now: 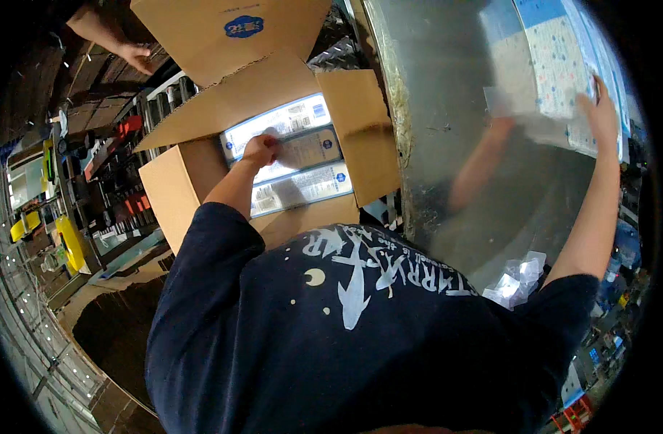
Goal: The person packs blue boxes into larger cardboard cartons at a packing station, closes the cartons, and moves them onto a conveyor belt for sealing.
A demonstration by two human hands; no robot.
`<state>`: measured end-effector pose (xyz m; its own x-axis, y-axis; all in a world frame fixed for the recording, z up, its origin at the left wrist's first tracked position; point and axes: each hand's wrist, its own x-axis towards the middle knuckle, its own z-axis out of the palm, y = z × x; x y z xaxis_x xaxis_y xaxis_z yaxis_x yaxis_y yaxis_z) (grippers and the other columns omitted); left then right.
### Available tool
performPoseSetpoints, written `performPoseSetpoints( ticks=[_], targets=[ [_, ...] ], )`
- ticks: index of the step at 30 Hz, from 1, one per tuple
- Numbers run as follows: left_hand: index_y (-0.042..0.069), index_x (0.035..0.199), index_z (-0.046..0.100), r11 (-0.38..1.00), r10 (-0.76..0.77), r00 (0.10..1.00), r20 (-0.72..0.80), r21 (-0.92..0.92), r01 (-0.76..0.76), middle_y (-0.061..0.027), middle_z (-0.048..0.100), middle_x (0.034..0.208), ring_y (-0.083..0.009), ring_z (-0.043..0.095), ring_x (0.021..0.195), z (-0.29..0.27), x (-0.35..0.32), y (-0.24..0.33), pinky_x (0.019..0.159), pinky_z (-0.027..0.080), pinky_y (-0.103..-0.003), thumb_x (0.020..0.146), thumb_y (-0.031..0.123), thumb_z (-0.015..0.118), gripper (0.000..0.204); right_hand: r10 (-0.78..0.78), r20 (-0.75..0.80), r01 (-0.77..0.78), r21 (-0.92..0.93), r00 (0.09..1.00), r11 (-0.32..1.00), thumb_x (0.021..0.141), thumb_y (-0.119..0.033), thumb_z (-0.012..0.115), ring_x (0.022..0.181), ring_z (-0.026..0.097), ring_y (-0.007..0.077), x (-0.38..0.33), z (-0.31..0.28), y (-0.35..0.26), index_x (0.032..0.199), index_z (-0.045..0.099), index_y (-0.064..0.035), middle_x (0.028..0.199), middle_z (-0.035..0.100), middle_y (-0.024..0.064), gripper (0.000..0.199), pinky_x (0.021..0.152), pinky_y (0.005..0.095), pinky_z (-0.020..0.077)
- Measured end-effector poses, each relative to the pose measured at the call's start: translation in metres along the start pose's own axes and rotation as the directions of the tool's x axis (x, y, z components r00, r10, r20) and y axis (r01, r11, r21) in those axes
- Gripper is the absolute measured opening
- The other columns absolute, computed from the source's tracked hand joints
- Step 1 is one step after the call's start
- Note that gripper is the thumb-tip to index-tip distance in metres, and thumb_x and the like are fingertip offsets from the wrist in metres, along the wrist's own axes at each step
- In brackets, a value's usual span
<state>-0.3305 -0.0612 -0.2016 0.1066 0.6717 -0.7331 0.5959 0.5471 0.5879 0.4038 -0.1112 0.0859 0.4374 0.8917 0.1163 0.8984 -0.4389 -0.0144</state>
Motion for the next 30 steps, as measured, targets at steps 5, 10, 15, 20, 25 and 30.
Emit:
performPoseSetpoints(
  ticks=[5,10,15,20,25,30],
  targets=[
    [0.0,0.087,0.053,0.708,-0.029,0.999,-0.044,-0.706,-0.011,-0.0156,0.06,0.077,-0.0267,0.061,0.07,-0.002,0.016,-0.068,0.063,0.053,-0.037,0.087,0.011,0.051,0.011,0.037,-0.005,-0.032,0.397,0.999,0.917,0.072,-0.025,0.067,0.111,0.048,0.0244,-0.103,-0.024,-0.044,0.128,0.042,-0.0064,0.116,0.053,0.0171,0.064,0.092,0.0315,0.0365],
    [0.004,0.076,0.051,0.657,-0.033,0.986,-0.164,-0.747,-0.102,-0.0105,0.056,0.061,-0.022,0.056,0.051,0.028,0.015,-0.059,0.042,0.045,-0.031,0.087,0.015,0.053,0.016,0.257,-0.181,-0.246,0.078,0.949,0.966,0.067,-0.04,0.071,0.098,0.057,0.0268,-0.077,-0.064,-0.012,0.122,0.048,-0.0034,0.109,0.058,0.0179,0.07,0.083,0.0368,0.0433],
    [0.013,0.057,0.046,0.734,-0.463,0.886,-0.018,-0.569,0.372,-0.0022,0.036,0.045,-0.0161,0.03,0.032,0.018,-0.011,-0.001,0.03,0.024,-0.031,0.088,0.034,0.053,0.038,0.362,0.1,-0.373,0.126,0.927,0.919,0.061,-0.042,0.072,0.112,0.049,0.0336,-0.029,-0.007,0.045,0.137,0.027,-0.0119,0.122,0.049,0.0211,0.093,0.091,0.0373,0.0387],
    [0.003,0.058,0.052,0.892,-0.41,0.901,-0.145,0.142,0.429,-0.0073,0.045,0.045,-0.0181,0.043,0.034,0.006,-0.022,0.014,0.032,0.036,-0.031,0.078,0.055,0.056,0.056,0.193,0.137,-0.226,0.285,0.971,0.931,0.068,-0.044,0.066,0.106,0.053,0.0319,-0.065,-0.031,-0.035,0.134,0.034,-0.0124,0.114,0.054,0.0221,0.08,0.088,0.0366,0.041],
    [-0.003,0.065,0.057,0.761,-0.277,0.938,-0.209,0.548,0.347,-0.0085,0.055,0.051,-0.0169,0.051,0.038,-0.033,-0.025,0.019,0.036,0.041,-0.03,0.078,0.05,0.06,0.055,0.212,-0.072,-0.189,0.242,0.975,0.952,0.069,-0.053,0.064,0.085,0.063,0.0286,-0.041,-0.044,-0.015,0.125,0.047,-0.0133,0.094,0.064,0.016,0.07,0.077,0.0376,0.0479],
    [-0.002,0.089,0.061,0.62,0.482,0.84,0.248,0.581,-0.527,-0.0081,0.061,0.067,-0.0095,0.054,0.06,0.045,-0.129,0.219,0.057,0.047,-0.027,0.083,0.015,0.058,0.018,0.325,0.012,-0.324,-0.022,0.946,0.946,0.063,-0.048,0.067,0.103,0.052,0.0349,0.003,-0.045,-0.015,0.114,0.051,-0.0045,0.112,0.055,0.0193,0.069,0.083,0.0392,0.0441]
  ],
)
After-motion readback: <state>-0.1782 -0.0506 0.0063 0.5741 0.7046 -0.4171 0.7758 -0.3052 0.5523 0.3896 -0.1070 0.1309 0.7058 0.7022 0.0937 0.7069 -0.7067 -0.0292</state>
